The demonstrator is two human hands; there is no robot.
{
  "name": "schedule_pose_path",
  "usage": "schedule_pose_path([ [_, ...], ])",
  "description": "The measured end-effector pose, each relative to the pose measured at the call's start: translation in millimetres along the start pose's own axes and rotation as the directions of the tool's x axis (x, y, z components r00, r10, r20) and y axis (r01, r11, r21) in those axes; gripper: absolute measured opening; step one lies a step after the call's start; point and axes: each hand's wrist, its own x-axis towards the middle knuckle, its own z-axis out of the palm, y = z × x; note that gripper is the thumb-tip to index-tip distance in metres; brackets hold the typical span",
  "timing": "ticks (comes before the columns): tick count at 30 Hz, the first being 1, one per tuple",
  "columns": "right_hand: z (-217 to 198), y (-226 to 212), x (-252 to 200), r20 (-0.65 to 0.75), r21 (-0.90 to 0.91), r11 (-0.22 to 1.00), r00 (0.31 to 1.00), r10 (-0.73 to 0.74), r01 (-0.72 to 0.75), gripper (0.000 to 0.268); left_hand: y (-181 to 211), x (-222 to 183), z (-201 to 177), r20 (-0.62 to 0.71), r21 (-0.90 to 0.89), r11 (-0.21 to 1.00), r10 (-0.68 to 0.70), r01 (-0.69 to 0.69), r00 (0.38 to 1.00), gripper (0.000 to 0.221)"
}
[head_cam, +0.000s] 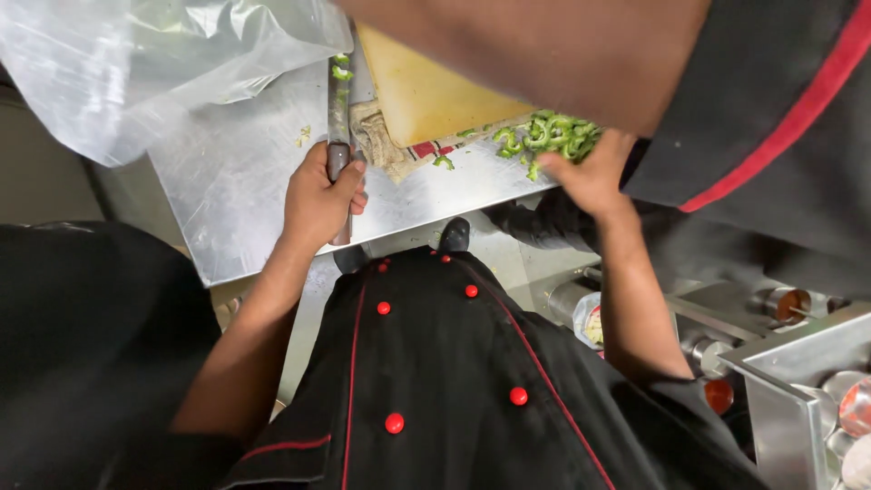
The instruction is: The recorder is slicing bitter melon into thin pieces on a cutting board in a professional kitchen environment.
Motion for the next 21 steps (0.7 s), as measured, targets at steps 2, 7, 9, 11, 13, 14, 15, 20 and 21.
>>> schedule_pose_path([
  [2,3,-40,9,0.157,-0.223,0.972,0.987,-0.04,0.074,0.09,4,1,1,0.003,0.044,0.999,-0.003,0.003,1.0,0.019],
  [7,45,5,13,0.235,-0.232,0.973,0.971,0.051,0.005,0.058,5,0,3,-0.008,0.041,0.999,-0.008,0.008,1.0,0.02],
  [9,44,22,13,0.196,-0.228,0.974,0.98,0.033,0.013,0.058,9,-1,2,-0.015,0.068,0.998,-0.009,0.01,1.0,0.02],
  [11,38,39,14,0.089,-0.212,0.976,0.996,-0.024,0.042,0.059,12,-3,2,-0.007,0.107,0.994,-0.005,0.006,1.0,0.019],
  [13,25,52,22,0.036,-0.214,0.974,0.997,-0.065,0.071,0.06,7,-3,2,-0.004,0.097,0.995,-0.007,0.007,1.0,0.018],
  [14,21,58,28,-0.013,-0.204,0.974,0.995,-0.102,0.097,0.061,5,-2,0,-0.008,0.097,0.995,-0.016,0.017,1.0,0.018],
  [15,15,56,39,-0.012,-0.206,0.973,0.994,-0.112,0.107,0.061,9,-3,0,-0.014,0.091,0.996,-0.011,0.012,1.0,0.018],
  [20,7,67,43,-0.212,-0.034,0.973,0.95,-0.23,0.228,0.047,11,-10,-3,0.0,0.161,0.984,0.072,-0.071,0.997,0.018],
  [21,4,72,38,-0.201,-0.05,0.98,0.959,-0.198,0.192,0.046,10,-12,-3,0.002,0.153,0.986,0.067,-0.066,0.998,0.018],
])
